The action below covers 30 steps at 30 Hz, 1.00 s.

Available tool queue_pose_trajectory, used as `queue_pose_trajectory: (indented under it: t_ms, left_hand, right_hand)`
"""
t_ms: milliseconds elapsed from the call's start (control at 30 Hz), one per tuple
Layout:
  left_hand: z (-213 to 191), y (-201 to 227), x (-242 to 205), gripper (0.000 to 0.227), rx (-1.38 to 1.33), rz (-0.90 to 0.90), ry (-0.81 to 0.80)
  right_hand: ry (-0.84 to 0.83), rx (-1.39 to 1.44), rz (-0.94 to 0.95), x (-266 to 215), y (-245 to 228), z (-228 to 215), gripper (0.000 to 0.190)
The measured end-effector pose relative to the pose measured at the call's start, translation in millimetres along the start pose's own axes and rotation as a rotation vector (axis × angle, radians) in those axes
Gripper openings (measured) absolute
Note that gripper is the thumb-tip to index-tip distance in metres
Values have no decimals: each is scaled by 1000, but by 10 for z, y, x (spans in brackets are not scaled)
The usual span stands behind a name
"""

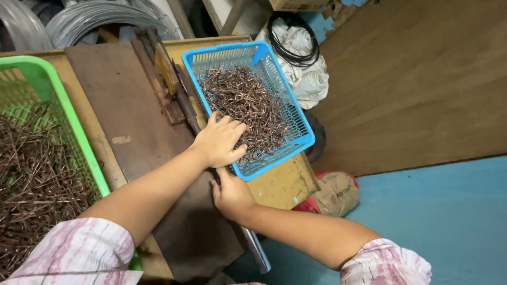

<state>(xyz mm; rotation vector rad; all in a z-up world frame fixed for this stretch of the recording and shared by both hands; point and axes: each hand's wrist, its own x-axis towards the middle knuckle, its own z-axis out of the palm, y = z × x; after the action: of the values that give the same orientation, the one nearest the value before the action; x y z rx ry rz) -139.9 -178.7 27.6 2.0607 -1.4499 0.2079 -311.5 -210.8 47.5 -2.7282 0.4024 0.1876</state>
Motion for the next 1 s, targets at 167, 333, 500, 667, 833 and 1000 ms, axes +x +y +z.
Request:
queue_pose_trajectory:
  t_ms: [167,333,500,667,833,1000]
  left_hand:
    - [-41,14,14,55,5,-6,-37]
    - [0,6,-19,52,23,6,-27]
    - [12,-10,8,55,16,-3,-79]
    - [-130,31,-1,56,-25,-5,-63]
    - [-230,35,-79,58,-71,-52,-59]
    - [-448,-253,-208,14,210,-386,486]
  right_hand:
    - [-30,38,-8,-7,-61,-84,50]
    - [-35,23,-24,-47,-55,-88,51]
    - [-41,68,-21,-57,-105,-179,52]
    - [-38,58,-19,-72,-116,-197,52]
    - [-41,72,0,-101,-208,-251,53]
    - [-120,164,32,-307,-818,-908,81]
